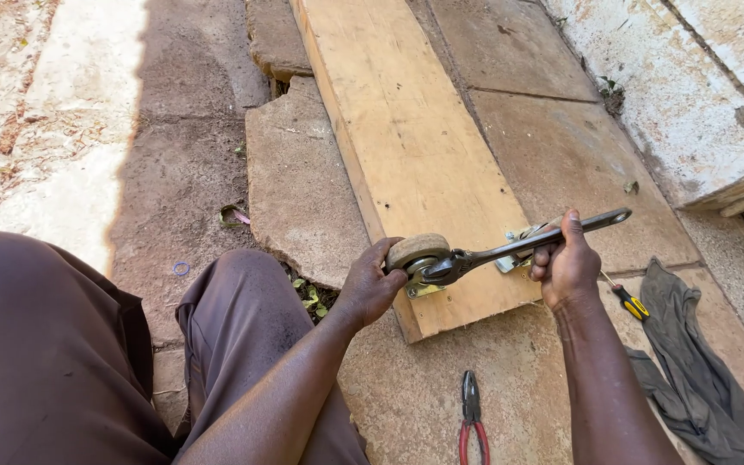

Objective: The person uses pliers, an adjustable wrench, and a large metal bar to adjust, tighten, and test the rotation of caster wheels attached to a wooden board.

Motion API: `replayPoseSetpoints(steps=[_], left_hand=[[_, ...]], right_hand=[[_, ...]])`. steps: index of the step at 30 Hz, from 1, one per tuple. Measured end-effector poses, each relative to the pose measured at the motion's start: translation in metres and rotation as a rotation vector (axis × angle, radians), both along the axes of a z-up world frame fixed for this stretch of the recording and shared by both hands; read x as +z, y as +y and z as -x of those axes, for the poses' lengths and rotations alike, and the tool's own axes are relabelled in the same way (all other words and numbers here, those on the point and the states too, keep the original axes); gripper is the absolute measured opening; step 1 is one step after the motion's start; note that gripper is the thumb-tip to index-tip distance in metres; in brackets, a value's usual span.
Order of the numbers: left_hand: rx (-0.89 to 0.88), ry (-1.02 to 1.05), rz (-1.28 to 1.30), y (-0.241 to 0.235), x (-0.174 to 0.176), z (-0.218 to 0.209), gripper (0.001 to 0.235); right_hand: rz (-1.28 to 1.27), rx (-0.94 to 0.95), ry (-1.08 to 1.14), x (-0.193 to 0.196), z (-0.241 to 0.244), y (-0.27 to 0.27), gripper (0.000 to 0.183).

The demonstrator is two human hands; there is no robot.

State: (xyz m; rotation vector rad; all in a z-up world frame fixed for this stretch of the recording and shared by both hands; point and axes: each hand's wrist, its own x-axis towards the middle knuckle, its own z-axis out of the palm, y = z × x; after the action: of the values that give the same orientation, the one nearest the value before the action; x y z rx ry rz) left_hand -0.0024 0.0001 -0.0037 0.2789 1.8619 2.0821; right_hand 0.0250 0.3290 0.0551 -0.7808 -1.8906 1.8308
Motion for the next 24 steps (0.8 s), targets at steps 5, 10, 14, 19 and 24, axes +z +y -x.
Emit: replayPoseSetpoints(steps=[5,10,14,19,24], left_hand=[[-0.042,0.098,0.183,0.002,0.001,-0.002,0.062],[-0.051,0.118,0.31,-0.01,0.033,-0.009,0.079],[-0.038,0.231,0.371,0.002,0.014,-0.01,0.077],[0.02,0.465,0.406,0.012,-0.003,-0.012,0.07],[-0.01,0.442,0.343,0.014,-0.011,-0.012,0.061]], right_hand=[[0.045,-0.039,0.002,-0.023,0.014,0.01,0.054],[0.023,-0.06,-0.01,-0.018,0.016,0.005,0.052],[-0.02,-0.098,0.004,-0.003,0.007,-0.003,0.049],[-0.126,-0.138,0.014,0.015,-0.008,-0.024,0.045],[-0.157,-0.188,0.02,0.041,-0.02,-0.065,0.028]])
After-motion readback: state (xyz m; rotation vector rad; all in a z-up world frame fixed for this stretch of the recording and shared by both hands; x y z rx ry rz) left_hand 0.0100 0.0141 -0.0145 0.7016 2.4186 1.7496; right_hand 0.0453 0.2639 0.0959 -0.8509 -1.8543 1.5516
